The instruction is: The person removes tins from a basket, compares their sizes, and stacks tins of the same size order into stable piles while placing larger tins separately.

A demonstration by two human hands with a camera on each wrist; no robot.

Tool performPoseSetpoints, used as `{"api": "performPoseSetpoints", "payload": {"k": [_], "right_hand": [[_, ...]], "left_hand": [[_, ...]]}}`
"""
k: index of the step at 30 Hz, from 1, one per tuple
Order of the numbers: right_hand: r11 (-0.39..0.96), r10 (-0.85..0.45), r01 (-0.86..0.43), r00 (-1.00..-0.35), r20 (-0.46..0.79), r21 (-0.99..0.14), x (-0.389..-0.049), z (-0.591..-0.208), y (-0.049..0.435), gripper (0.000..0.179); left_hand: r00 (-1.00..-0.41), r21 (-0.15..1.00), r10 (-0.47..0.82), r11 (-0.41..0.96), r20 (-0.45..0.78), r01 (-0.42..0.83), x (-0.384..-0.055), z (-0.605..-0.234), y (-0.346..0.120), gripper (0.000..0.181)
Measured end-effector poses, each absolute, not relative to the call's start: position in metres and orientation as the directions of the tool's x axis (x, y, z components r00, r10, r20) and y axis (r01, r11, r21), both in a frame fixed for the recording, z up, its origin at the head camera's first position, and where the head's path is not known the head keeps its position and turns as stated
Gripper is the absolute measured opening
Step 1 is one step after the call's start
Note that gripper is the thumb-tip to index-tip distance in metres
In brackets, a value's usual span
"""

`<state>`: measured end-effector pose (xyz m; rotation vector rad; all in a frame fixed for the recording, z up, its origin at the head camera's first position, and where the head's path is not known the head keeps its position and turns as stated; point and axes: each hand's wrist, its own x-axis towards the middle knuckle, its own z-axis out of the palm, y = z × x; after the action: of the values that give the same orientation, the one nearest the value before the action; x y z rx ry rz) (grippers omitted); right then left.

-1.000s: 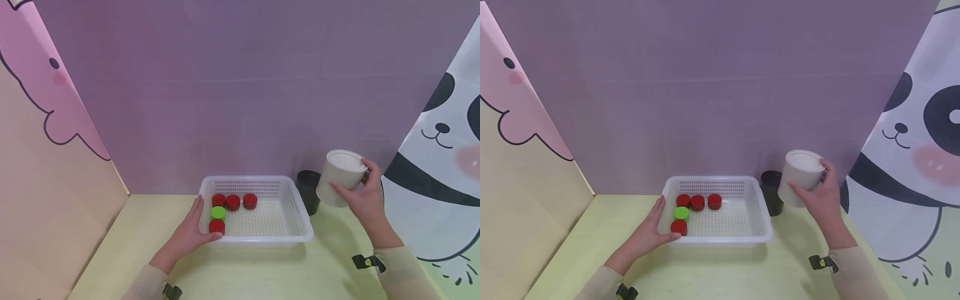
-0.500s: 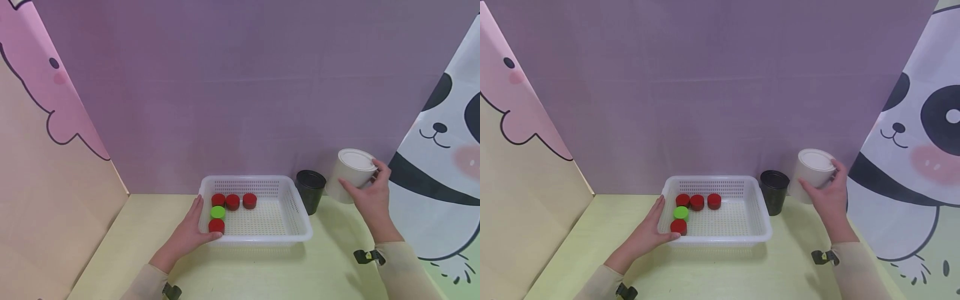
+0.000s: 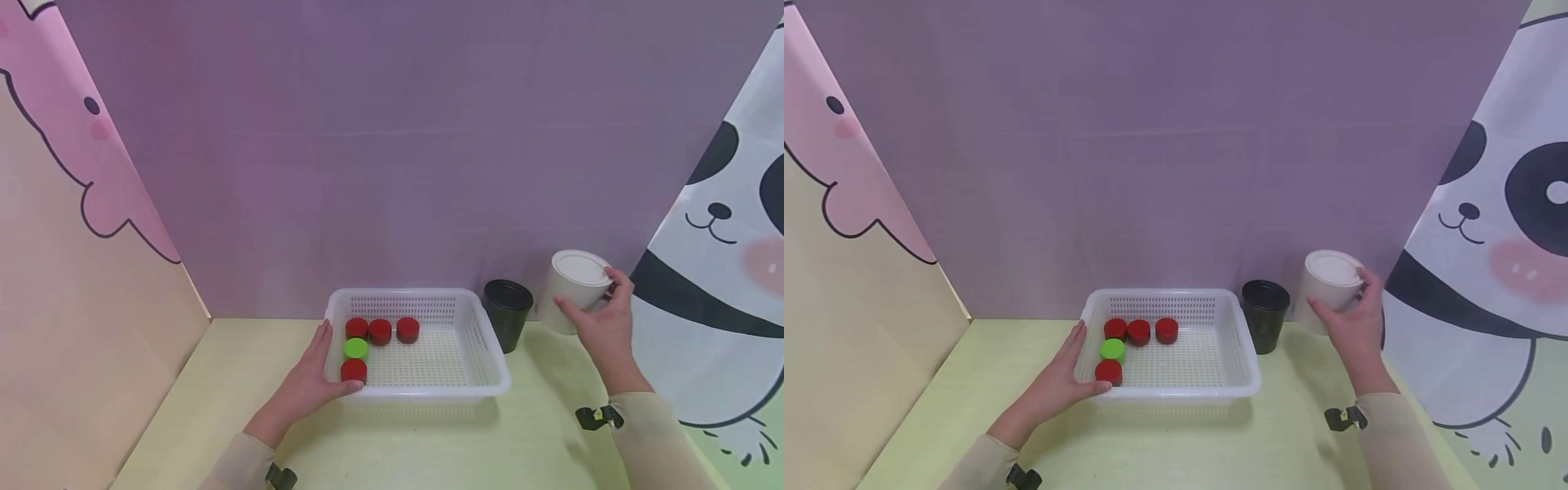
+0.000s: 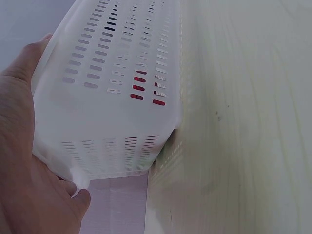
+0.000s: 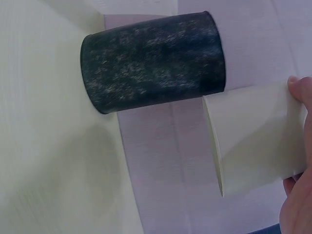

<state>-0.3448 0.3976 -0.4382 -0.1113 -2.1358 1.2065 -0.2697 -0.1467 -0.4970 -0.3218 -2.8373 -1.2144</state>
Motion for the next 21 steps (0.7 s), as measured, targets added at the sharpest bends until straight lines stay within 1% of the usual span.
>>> {"api": "performPoseSetpoints", "payload": {"k": [10, 17, 21], "right_hand": [[0.58, 0.363, -0.238, -0.78, 0.509, -0.779, -0.357, -0.453, 0.403, 0.106], [0.591, 0.35, -0.22, -0.797, 0.493, -0.776, -0.363, -0.464, 0.406, 0.11], [0.592, 0.333, -0.23, -0.803, 0.495, -0.773, -0.365, -0.47, 0.408, 0.112]], "left_hand": [[-0.977, 0.705, 0.176, 0.678, 0.119, 0.209, -0.273, -0.501, -0.148, 0.136], [-0.978, 0.709, 0.171, 0.675, 0.119, 0.204, -0.273, -0.499, -0.147, 0.135], [-0.979, 0.712, 0.169, 0.673, 0.115, 0.2, -0.272, -0.499, -0.147, 0.135]]}}
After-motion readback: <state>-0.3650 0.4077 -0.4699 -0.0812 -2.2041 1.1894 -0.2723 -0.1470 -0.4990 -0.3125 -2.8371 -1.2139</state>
